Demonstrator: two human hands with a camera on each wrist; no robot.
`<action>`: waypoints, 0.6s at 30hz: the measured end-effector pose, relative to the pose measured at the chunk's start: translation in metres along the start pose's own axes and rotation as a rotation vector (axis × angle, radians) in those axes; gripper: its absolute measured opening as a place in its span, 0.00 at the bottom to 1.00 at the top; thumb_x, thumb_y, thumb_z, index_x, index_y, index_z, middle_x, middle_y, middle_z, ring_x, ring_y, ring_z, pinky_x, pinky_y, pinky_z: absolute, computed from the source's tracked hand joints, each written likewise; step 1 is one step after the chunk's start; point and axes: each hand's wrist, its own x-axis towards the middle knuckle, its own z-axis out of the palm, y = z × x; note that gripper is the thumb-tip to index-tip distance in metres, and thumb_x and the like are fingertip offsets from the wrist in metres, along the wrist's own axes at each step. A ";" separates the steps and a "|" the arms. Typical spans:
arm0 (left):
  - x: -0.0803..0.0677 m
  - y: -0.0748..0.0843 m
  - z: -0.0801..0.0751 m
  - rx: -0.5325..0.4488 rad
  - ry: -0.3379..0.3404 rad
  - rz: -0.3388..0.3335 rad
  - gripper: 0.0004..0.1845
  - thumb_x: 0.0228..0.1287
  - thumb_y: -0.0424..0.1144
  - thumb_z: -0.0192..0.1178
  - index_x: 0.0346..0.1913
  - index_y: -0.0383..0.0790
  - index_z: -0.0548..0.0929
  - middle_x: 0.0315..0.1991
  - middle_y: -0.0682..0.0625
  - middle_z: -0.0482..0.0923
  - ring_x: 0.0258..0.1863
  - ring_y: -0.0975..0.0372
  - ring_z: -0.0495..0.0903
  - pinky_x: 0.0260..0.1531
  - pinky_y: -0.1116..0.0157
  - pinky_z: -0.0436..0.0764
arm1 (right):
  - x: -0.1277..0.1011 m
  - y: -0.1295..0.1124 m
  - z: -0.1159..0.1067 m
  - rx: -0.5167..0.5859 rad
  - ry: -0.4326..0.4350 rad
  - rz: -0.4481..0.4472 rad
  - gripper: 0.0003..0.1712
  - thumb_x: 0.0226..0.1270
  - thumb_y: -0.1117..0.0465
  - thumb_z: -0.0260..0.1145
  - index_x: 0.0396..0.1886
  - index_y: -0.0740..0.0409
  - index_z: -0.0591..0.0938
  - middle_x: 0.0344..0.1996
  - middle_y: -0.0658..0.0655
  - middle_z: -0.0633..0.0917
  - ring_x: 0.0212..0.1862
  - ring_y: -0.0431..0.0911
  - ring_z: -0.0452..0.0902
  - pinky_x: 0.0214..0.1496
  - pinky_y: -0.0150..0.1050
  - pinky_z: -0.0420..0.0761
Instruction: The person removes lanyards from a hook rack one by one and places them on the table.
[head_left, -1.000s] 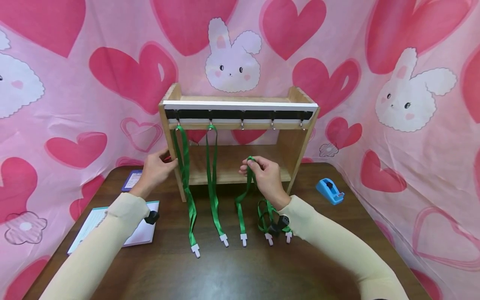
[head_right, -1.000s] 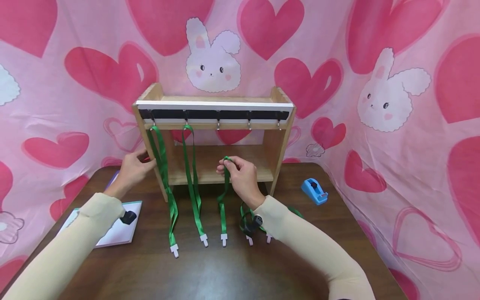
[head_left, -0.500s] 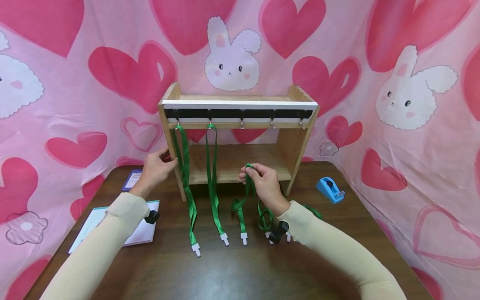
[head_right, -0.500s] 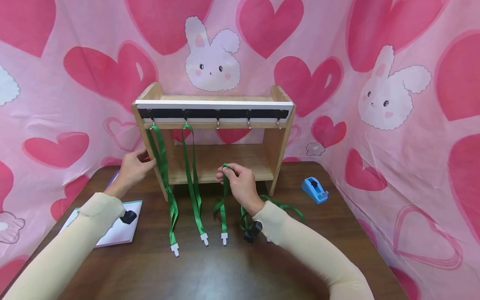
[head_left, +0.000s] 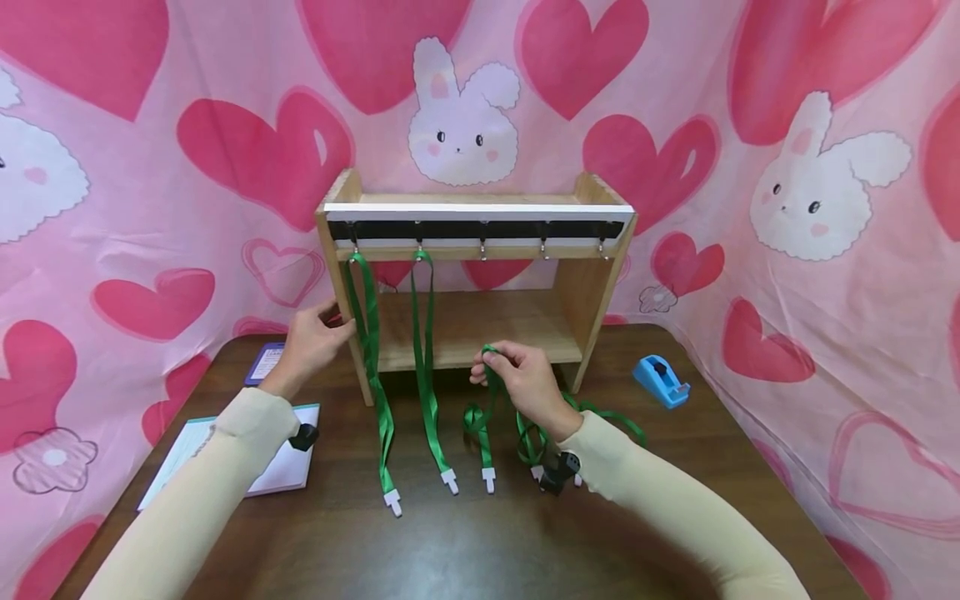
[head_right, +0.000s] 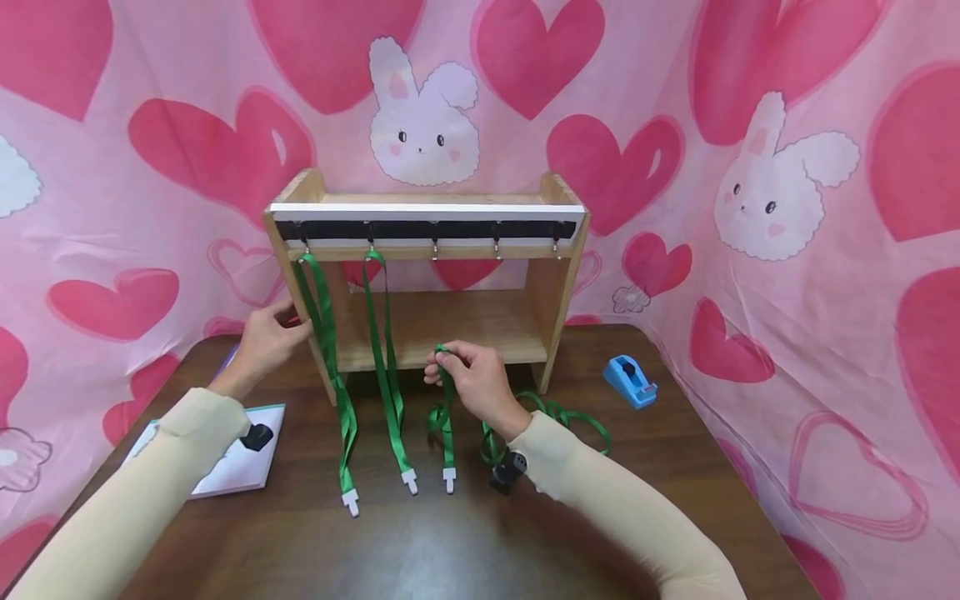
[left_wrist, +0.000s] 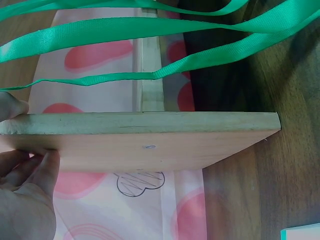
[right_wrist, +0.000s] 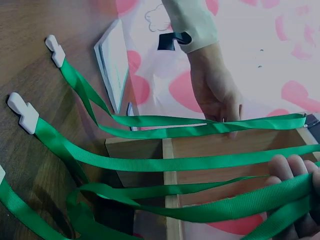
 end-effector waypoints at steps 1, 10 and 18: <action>0.000 0.000 0.000 -0.002 -0.001 -0.002 0.31 0.70 0.42 0.62 0.73 0.37 0.71 0.64 0.34 0.78 0.63 0.44 0.80 0.59 0.51 0.81 | -0.001 0.000 0.000 -0.007 -0.012 -0.001 0.13 0.76 0.65 0.60 0.45 0.73 0.84 0.37 0.71 0.88 0.36 0.44 0.90 0.47 0.44 0.91; 0.000 0.001 -0.001 0.001 -0.008 -0.003 0.32 0.70 0.43 0.63 0.73 0.38 0.70 0.65 0.34 0.77 0.64 0.43 0.79 0.59 0.51 0.81 | -0.002 0.011 0.003 -0.025 -0.075 0.015 0.11 0.75 0.66 0.61 0.43 0.72 0.85 0.36 0.73 0.88 0.40 0.65 0.89 0.48 0.51 0.91; 0.000 0.001 -0.001 0.011 -0.007 -0.006 0.32 0.70 0.42 0.62 0.74 0.36 0.69 0.65 0.32 0.77 0.64 0.43 0.79 0.59 0.50 0.80 | -0.001 0.019 0.002 -0.037 -0.075 0.047 0.12 0.75 0.65 0.60 0.43 0.73 0.84 0.36 0.72 0.89 0.37 0.52 0.91 0.50 0.59 0.88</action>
